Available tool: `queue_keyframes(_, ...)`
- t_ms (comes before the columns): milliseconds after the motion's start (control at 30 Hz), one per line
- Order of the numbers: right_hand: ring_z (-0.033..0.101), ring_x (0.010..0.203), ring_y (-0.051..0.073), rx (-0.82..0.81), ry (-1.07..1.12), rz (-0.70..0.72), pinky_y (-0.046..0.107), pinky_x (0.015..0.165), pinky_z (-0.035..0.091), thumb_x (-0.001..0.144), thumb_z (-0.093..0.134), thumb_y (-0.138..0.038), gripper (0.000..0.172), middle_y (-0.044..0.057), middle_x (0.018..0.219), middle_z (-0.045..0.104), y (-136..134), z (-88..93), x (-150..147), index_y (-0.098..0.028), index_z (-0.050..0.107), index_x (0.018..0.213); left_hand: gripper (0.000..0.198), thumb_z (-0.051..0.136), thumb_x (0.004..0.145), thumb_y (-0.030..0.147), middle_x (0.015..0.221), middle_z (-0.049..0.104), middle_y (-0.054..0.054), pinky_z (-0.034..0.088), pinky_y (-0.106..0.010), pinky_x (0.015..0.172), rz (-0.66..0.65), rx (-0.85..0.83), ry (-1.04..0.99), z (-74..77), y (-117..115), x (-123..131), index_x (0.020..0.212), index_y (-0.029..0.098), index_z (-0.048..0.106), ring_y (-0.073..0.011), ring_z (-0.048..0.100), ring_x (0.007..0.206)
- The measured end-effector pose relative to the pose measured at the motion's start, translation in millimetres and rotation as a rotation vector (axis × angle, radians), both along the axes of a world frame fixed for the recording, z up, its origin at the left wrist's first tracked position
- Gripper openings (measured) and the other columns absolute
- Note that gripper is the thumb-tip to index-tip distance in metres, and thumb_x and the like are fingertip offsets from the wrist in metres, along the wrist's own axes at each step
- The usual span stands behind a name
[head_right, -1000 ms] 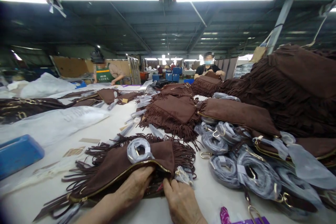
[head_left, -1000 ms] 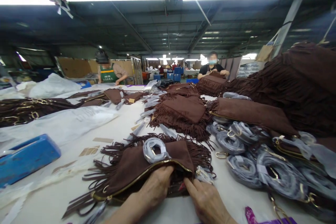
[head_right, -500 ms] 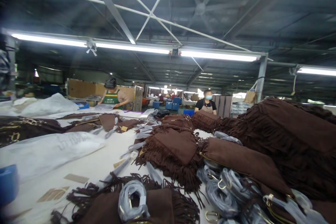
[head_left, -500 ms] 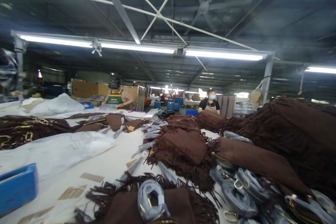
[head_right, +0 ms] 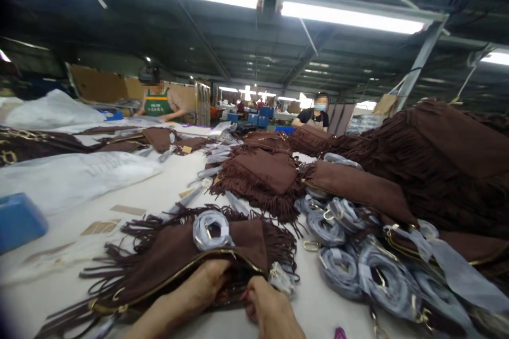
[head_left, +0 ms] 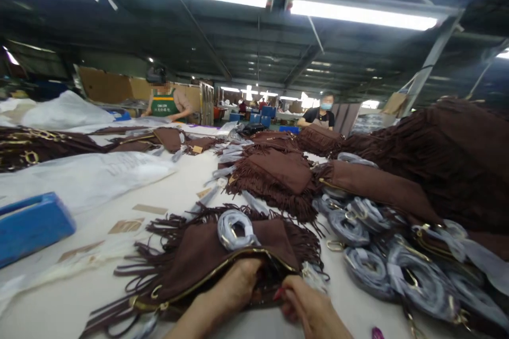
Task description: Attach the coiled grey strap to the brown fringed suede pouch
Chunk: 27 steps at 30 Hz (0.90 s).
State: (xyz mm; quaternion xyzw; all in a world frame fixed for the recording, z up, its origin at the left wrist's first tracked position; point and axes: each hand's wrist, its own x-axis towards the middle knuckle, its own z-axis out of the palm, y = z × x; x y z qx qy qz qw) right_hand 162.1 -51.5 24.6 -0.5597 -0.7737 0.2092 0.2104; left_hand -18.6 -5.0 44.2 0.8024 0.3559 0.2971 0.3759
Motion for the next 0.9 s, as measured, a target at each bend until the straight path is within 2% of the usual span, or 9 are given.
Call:
queue_keyframes(100, 0.06, 0.063, 0.012, 0.143, -0.14, 0.069, 0.019, 0.055, 0.038, 0.088, 0.028, -0.015, 0.029, 0.001, 0.071, 0.064, -6.5, 11.4, 5.2, -0.02, 0.056, 0.089, 0.036, 0.041, 0.08, 0.013, 0.109, 0.063, -0.003, 0.041, -0.033, 0.092, 0.034, 0.001, -0.005, 1.8, 3.4, -0.7, 0.11, 0.02, 0.06, -0.0199, 0.056, 0.101)
queue_keyframes(200, 0.062, 0.061, 0.014, 0.258, -0.379, 0.017, 0.023, 0.05, 0.032, 0.085, 0.034, -0.01, 0.027, 0.0, 0.07, 0.065, -9.8, 16.2, 6.7, -0.022, 0.057, 0.09, 0.036, 0.041, 0.083, 0.016, 0.114, 0.061, -0.001, 0.04, -0.032, 0.095, 0.026, 0.036, -0.014, -0.5, 3.3, -1.3, 0.114, 0.023, 0.057, -0.0195, 0.052, 0.108)
queue_keyframes(300, 0.063, 0.057, 0.016, 0.306, -0.499, -0.011, 0.028, 0.048, 0.027, 0.08, 0.038, -0.005, 0.029, -0.002, 0.068, 0.065, -12.6, 17.0, 3.7, -0.023, 0.057, 0.092, 0.035, 0.038, 0.086, 0.019, 0.109, 0.063, -0.001, 0.039, -0.033, 0.096, 0.033, 0.063, -0.002, -1.4, 1.9, -1.4, 0.115, 0.023, 0.056, -0.0193, 0.052, 0.108)
queue_keyframes(400, 0.064, 0.056, 0.016, 0.322, -0.531, -0.035, 0.029, 0.048, 0.027, 0.078, 0.039, -0.005, 0.03, -0.002, 0.068, 0.066, -14.7, 18.7, 0.3, -0.023, 0.058, 0.093, 0.034, 0.037, 0.088, 0.021, 0.108, 0.064, -0.002, 0.036, -0.037, 0.099, 0.078, 0.096, 0.048, -5.2, 1.9, -1.1, 0.118, 0.022, 0.054, -0.02, 0.052, 0.107)
queue_keyframes(600, 0.065, 0.059, 0.017, 0.277, -0.56, -0.075, 0.028, 0.049, 0.027, 0.076, 0.043, -0.003, 0.031, -0.001, 0.069, 0.068, -17.0, 23.6, -2.0, -0.023, 0.059, 0.093, 0.041, 0.036, 0.082, 0.011, 0.113, 0.06, -0.005, 0.033, -0.04, 0.101, 0.108, 0.189, 0.238, -19.1, 2.2, 1.0, 0.119, 0.019, 0.05, -0.0207, 0.048, 0.112)
queue_keyframes(900, 0.063, 0.052, 0.018, 0.334, -0.609, -0.098, 0.029, 0.046, 0.025, 0.074, 0.044, -0.002, 0.026, 0.001, 0.061, 0.066, -15.6, 23.8, -7.2, -0.019, 0.06, 0.084, 0.036, 0.033, 0.087, 0.014, 0.113, 0.06, -0.005, 0.03, -0.041, 0.104, 0.126, 0.215, 0.233, -21.5, 2.2, 0.5, 0.117, 0.019, 0.051, -0.0195, 0.045, 0.116)
